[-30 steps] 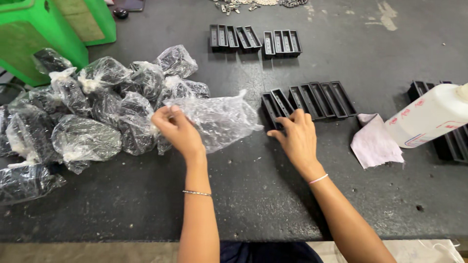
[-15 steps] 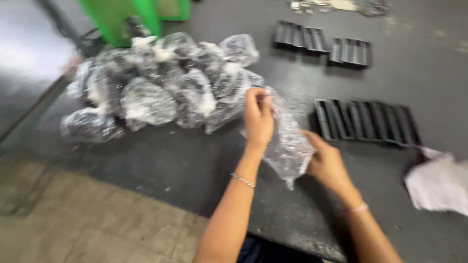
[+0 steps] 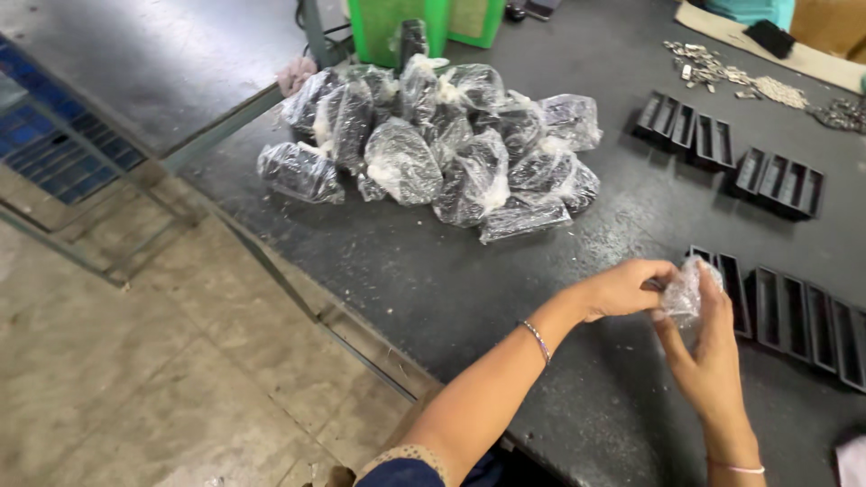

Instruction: The person repeatedly picks up plastic-wrapped black rectangular parts from a pile, unwraps them by hand, and places the unwrapped parts into a row on the table. The person also discards the plastic wrap and occasionally adjusts the arrangement of the unwrapped parts.

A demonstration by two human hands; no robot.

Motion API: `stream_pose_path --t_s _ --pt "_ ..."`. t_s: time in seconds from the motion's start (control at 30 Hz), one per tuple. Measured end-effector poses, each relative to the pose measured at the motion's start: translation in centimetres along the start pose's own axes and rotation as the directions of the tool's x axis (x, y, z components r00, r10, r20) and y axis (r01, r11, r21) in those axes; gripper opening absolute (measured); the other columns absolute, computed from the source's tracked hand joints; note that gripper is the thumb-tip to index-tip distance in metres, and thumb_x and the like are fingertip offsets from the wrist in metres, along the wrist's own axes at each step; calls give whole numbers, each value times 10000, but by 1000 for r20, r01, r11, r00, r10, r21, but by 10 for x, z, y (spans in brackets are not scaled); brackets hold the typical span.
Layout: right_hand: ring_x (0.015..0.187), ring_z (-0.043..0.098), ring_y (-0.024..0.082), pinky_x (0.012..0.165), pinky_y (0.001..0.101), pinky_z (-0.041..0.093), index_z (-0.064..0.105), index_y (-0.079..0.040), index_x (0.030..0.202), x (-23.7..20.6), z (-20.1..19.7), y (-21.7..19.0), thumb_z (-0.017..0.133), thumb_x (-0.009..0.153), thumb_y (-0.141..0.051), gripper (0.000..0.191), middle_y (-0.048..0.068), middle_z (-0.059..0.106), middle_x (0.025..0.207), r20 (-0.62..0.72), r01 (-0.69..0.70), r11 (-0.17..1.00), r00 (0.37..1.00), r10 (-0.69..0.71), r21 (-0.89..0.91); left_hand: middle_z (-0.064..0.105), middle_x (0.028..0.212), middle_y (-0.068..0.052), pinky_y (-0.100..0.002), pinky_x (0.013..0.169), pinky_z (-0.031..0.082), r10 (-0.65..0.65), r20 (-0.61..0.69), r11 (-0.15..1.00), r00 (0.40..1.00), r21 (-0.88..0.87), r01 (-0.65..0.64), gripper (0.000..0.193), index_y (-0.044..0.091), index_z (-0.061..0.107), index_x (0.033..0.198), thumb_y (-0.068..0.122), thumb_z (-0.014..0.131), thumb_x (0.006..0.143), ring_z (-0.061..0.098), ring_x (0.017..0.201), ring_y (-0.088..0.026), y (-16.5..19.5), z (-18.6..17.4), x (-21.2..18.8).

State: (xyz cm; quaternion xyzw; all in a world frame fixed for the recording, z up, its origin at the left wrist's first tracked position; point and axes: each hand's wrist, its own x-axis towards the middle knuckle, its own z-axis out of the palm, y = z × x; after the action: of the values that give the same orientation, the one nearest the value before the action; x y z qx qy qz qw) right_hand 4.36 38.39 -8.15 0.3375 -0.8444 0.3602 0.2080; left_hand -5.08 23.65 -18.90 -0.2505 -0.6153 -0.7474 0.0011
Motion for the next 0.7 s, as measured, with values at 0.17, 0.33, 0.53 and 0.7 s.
stream_pose_path --t_s 0.17,0.33,0.53,0.7 --pt "1311 583 321 1090 402 460 557 -55 1476 1 -13 -45 592 901 16 580 198 602 1402 41 -74 995 996 77 -65 738 1162 -109 -353 1000 548 10 197 998 980 -56 1 304 -20 669 1240 -6 669 937 686 1097 -183 32 -17 -23" --pt "1010 596 157 804 281 484 613 -62 1436 -49 -47 -81 576 920 76 535 94 646 1385 -66 -417 894 900 431 162 747 1123 -86 -334 970 574 17 -54 1000 998 25 -16 256 9 711 1173 10 655 923 711 1069 -171 79 -31 -50" --pt "1139 655 135 964 263 553 559 -8 1422 -192 -124 -100 615 963 63 468 68 631 1383 -413 -527 821 712 568 221 734 957 -72 -302 758 581 37 -458 922 888 360 147 152 30 751 989 14 703 846 706 827 -149 115 -48 -84" --pt "1208 598 163 1033 308 550 497 -8 1437 -359 -178 -95 615 1014 58 444 81 575 1350 -844 -652 752 345 411 100 718 1097 -64 -241 791 600 -78 -327 969 942 197 148 185 19 673 1170 -64 649 1006 717 914 -116 136 -49 -98"
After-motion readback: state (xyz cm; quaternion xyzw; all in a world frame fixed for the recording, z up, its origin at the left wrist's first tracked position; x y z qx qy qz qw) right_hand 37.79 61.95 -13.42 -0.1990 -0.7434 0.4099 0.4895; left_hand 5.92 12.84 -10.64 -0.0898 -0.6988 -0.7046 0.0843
